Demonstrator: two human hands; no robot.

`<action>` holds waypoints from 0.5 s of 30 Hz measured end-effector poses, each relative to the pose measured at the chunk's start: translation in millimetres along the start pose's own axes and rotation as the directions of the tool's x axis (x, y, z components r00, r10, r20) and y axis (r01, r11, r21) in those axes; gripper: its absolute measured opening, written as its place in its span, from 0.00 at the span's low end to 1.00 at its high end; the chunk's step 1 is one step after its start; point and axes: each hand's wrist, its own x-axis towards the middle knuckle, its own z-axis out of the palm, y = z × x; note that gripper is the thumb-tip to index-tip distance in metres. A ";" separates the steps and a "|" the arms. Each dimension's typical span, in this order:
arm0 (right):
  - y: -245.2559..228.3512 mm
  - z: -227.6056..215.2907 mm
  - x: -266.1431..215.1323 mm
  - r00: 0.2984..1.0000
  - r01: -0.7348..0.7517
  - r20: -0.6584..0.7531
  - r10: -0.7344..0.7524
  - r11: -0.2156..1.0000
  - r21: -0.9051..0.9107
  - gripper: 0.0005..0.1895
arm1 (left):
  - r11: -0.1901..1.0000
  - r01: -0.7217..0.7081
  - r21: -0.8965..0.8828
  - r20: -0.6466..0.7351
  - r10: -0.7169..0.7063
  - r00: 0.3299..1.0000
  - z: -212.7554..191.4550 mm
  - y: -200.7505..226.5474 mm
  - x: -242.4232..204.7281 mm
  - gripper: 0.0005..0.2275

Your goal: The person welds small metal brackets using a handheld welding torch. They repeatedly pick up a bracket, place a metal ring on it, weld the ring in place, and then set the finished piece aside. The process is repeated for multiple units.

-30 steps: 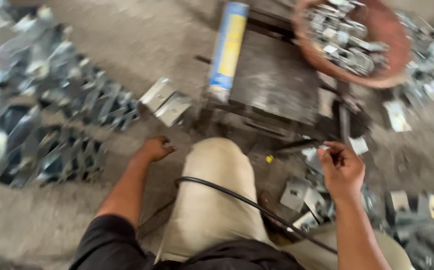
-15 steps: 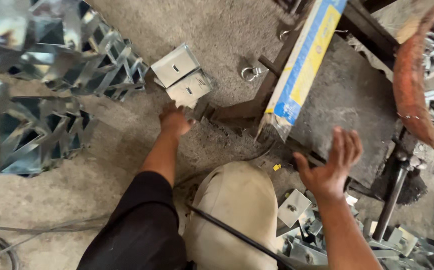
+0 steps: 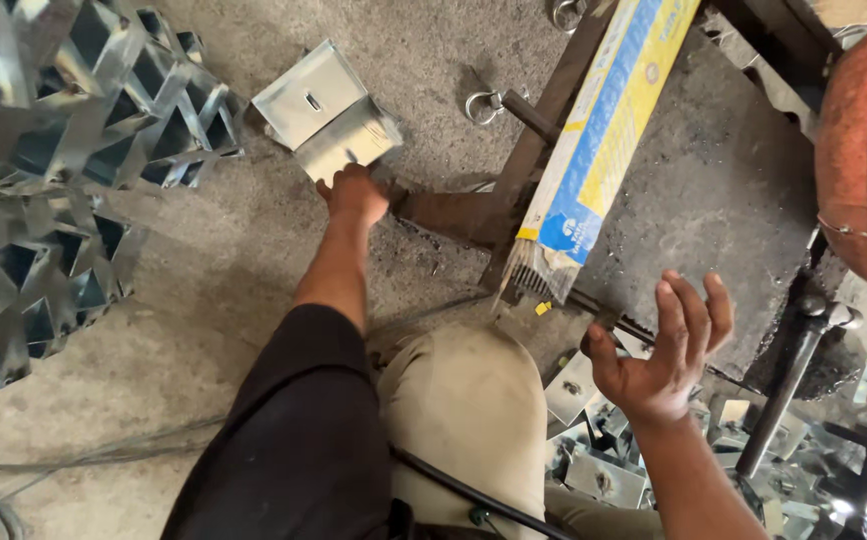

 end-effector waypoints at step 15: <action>22.4 -39.0 -47.3 0.922 -0.191 -0.306 0.237 0.966 0.172 0.28 | -0.265 0.018 -0.964 -0.074 0.332 0.941 -142.6 -76.4 -191.6 0.08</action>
